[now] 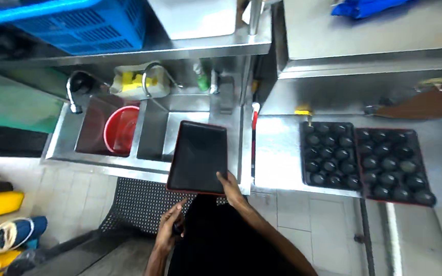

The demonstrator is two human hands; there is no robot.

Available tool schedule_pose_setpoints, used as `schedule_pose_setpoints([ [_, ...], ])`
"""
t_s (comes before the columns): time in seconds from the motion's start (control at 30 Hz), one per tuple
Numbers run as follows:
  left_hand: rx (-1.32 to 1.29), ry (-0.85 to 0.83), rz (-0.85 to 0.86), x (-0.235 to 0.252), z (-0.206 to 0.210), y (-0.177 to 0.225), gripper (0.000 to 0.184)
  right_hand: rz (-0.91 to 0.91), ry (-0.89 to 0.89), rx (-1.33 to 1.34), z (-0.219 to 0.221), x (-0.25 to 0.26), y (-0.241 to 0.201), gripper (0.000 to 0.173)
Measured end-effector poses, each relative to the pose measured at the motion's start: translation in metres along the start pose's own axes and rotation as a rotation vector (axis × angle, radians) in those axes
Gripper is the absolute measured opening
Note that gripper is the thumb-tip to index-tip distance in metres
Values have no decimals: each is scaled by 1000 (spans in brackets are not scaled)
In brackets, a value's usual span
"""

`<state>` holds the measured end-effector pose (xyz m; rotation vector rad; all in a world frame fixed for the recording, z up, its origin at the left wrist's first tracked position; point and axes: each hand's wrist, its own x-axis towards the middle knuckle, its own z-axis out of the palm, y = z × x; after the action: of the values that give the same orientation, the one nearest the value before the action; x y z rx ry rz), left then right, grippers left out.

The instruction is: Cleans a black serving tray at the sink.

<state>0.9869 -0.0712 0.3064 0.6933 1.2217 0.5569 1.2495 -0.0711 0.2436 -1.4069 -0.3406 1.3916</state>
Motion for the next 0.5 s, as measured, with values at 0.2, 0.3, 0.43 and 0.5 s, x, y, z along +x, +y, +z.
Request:
schedule_pose_setpoints([
  [0.2,-275,400,160,32,4,9,37,110,-88,-97,100,7,12,49],
  [0.3,-277,558,110,53,-31,20,27,101,-169,-241,132,12,22,53],
  [0.43,-302,602,76,69,-102,46,14,194,-399,-507,175,47,18,59],
  [0.5,-315,597,77,84,-143,61,16,171,-438,-757,197,79,0,66],
])
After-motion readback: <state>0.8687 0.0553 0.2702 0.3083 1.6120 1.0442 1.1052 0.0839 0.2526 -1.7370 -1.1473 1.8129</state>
